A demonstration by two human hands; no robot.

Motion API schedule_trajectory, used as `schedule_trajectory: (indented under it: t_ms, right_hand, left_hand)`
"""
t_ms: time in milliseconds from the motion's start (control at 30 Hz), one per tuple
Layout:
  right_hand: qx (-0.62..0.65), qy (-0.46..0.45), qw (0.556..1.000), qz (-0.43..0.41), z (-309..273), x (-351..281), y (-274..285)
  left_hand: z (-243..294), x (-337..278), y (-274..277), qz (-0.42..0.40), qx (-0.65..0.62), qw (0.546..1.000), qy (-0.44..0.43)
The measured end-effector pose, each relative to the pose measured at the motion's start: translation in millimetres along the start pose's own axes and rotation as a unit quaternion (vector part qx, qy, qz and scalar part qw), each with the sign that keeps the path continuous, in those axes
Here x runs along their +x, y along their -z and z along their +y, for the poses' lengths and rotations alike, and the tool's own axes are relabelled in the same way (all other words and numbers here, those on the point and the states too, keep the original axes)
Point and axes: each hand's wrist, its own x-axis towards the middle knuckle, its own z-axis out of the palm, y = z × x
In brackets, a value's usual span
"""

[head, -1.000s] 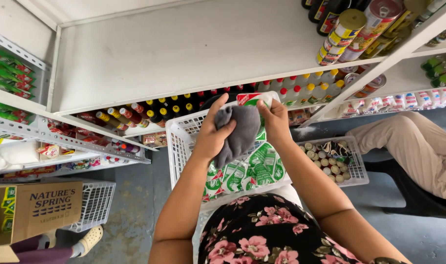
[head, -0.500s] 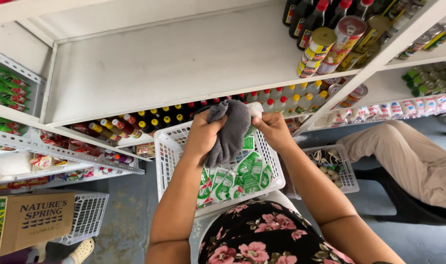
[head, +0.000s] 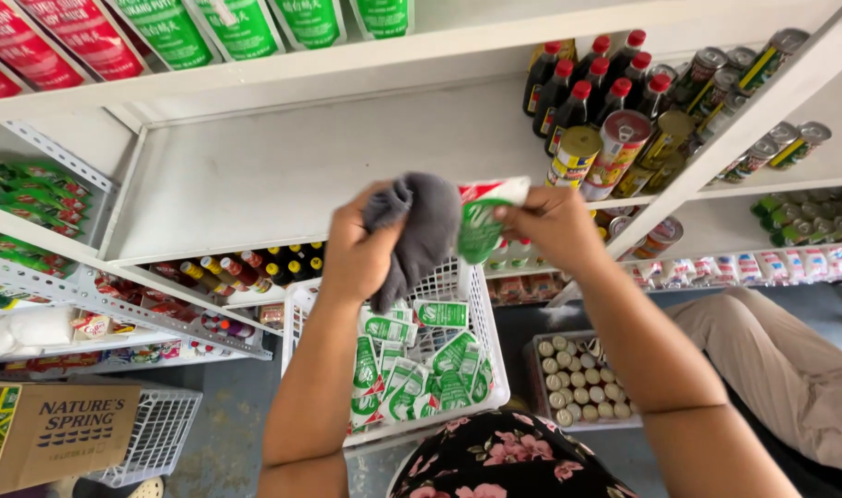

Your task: Wipe individual liquid pouches with a cloth and arrange them neatly on a grocery store shelf.

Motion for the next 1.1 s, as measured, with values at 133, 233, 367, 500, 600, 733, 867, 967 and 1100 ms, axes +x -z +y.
schedule_trajectory:
  t_ms: [133,233,367,500,600,733,867,967,1100]
  right_hand:
    - [-0.081,-0.007,0.994,0.072,-104.1,7.5,44.0]
    - [-0.089,0.048,0.991,0.091,-141.8,35.7,81.9]
    - [0.009,0.173,0.983,0.059,-185.2,79.6,119.8]
    - [0.029,0.195,0.980,0.039,-192.3,159.5,151.5]
    - [0.033,0.196,0.980,0.008,-181.7,230.3,162.3]
    - [0.007,0.175,0.984,0.012,-190.4,283.4,140.4]
    - [0.031,0.093,0.995,0.006,-196.5,331.5,120.2]
    - [0.046,0.045,0.998,0.003,-198.9,365.1,107.1]
    - [0.030,0.034,0.999,0.002,-195.2,404.2,90.7]
  left_hand:
    - [38.3,38.0,-9.3,0.115,0.250,0.929,-0.246]
    - [48.0,76.2,-18.1,0.165,0.415,0.811,-0.378]
    - [51.7,125.0,-36.8,0.162,0.559,0.650,-0.488]
    - [26.2,166.5,-49.4,0.151,0.608,0.585,-0.515]
    - [7.8,179.1,-53.8,0.144,0.640,0.571,-0.494]
    - [-2.8,183.8,-53.0,0.160,0.640,0.590,-0.465]
    - [-14.8,187.2,-53.4,0.193,0.631,0.575,-0.485]
    - [-18.5,193.6,-52.9,0.222,0.614,0.564,-0.506]
    - [-20.8,199.6,-51.0,0.237,0.603,0.550,-0.527]
